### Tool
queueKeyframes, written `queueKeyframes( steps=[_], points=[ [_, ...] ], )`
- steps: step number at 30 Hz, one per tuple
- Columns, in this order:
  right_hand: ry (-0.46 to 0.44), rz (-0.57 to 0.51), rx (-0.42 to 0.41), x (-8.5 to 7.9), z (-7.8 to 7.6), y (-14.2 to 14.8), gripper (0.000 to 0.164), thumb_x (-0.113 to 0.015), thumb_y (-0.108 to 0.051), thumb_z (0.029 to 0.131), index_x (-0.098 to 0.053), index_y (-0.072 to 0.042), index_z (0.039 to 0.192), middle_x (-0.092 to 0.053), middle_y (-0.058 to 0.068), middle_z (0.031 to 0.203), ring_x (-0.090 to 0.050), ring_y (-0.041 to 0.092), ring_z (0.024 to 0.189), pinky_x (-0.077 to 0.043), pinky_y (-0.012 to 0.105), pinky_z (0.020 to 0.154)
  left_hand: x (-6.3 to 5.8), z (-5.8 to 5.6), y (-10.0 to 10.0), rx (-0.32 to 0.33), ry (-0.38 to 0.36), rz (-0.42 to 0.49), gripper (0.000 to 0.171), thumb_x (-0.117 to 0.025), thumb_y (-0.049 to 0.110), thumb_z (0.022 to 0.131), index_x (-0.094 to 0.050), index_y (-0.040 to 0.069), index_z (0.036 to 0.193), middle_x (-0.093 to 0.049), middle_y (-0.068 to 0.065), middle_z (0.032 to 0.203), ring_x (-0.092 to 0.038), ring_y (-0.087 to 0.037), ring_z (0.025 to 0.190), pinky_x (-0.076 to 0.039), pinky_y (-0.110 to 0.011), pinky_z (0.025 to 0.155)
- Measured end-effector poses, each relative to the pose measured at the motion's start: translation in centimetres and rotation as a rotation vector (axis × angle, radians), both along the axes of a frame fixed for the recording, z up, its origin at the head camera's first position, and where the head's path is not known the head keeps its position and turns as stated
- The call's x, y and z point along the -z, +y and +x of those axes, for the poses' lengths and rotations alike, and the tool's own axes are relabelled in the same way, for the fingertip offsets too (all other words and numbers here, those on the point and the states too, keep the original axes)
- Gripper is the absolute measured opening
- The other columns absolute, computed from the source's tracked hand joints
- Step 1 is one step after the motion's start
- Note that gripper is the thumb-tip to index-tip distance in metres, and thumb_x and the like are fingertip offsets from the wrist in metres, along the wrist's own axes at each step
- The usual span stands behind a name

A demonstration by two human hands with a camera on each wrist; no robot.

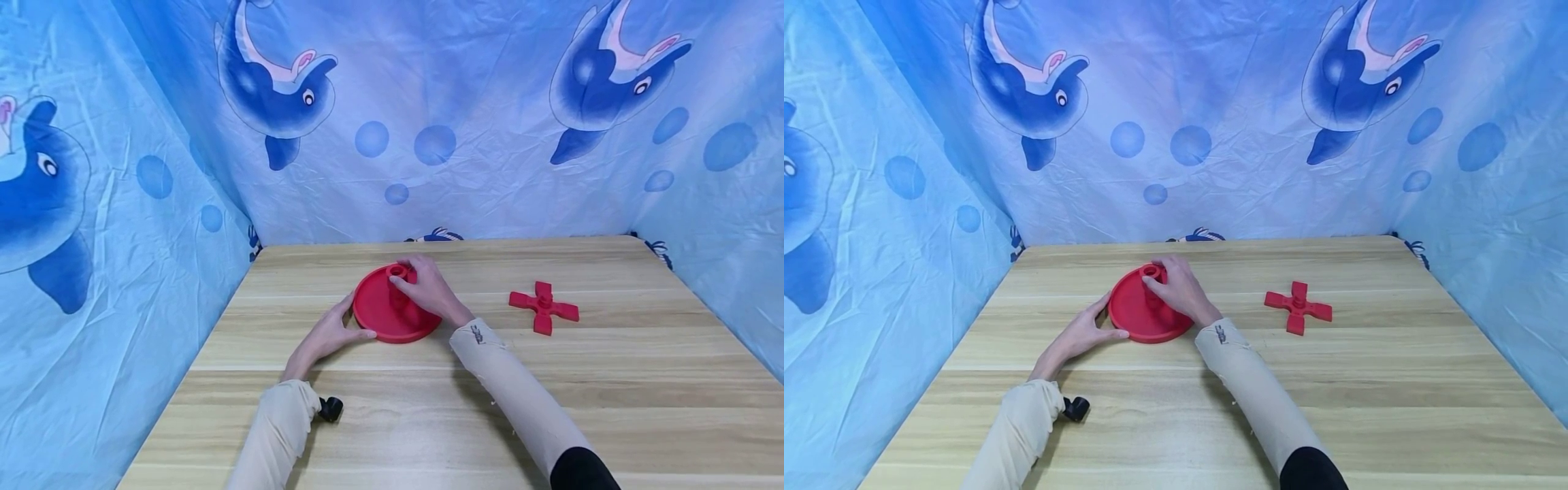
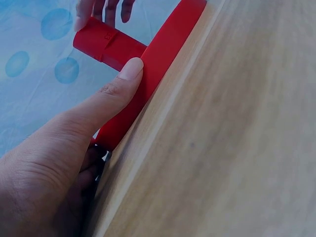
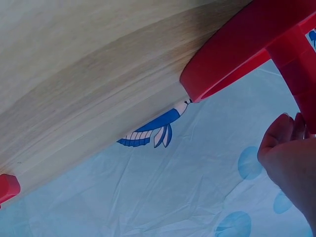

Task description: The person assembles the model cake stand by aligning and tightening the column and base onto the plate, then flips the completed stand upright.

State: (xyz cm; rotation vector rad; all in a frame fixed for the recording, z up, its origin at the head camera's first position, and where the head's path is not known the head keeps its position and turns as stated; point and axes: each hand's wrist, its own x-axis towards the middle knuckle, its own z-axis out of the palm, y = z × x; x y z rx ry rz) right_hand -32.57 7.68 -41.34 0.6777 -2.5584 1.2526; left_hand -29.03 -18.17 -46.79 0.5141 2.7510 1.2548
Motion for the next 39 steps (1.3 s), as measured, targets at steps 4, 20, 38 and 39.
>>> queueKeyframes(
  steps=[4, 20, 38, 39],
  points=[
    [-0.016, -0.006, 0.018, -0.03, 0.0, -0.03, 0.047, -0.075, -0.024, 0.097, -0.061, -0.003, 0.137, -0.06, 0.012, 0.129, -0.052, 0.028, 0.123, -0.055, 0.044, 0.097, -0.09, 0.02, -0.01, -0.008, -0.014, 0.001, 0.115, -0.085, 0.063, 0.077, -0.024, 0.025, 0.167, -0.033, -0.001, 0.165, -0.029, -0.027, 0.151, -0.033, -0.056, 0.117],
    [-0.025, -0.004, 0.039, 0.09, 0.01, -0.15, 0.047, -0.076, -0.023, 0.096, -0.061, -0.004, 0.137, -0.059, 0.01, 0.129, -0.052, 0.026, 0.122, -0.057, 0.043, 0.093, 0.07, -0.1, 0.03, -0.017, -0.011, -0.012, 0.117, -0.084, 0.065, 0.076, -0.023, 0.022, 0.167, -0.032, -0.004, 0.166, -0.029, -0.029, 0.152, -0.033, -0.056, 0.117],
    [-0.008, 0.024, 0.031, 0.08, 0.08, -0.18, 0.049, -0.073, -0.023, 0.098, -0.059, -0.005, 0.142, -0.059, 0.012, 0.134, -0.051, 0.028, 0.126, -0.055, 0.045, 0.097, -0.02, 0.03, -0.02, -0.009, 0.0, -0.011, 0.116, -0.085, 0.063, 0.077, -0.024, 0.022, 0.167, -0.032, -0.004, 0.166, -0.028, -0.029, 0.152, -0.032, -0.056, 0.118],
    [-0.007, 0.027, 0.028, 0.06, 0.08, -0.17, 0.05, -0.073, -0.023, 0.099, -0.058, -0.005, 0.143, -0.059, 0.012, 0.135, -0.051, 0.028, 0.127, -0.055, 0.045, 0.098, -0.02, 0.04, -0.02, -0.01, -0.002, -0.012, 0.116, -0.084, 0.064, 0.077, -0.024, 0.022, 0.167, -0.032, -0.003, 0.166, -0.028, -0.029, 0.152, -0.032, -0.056, 0.118]
  ],
)
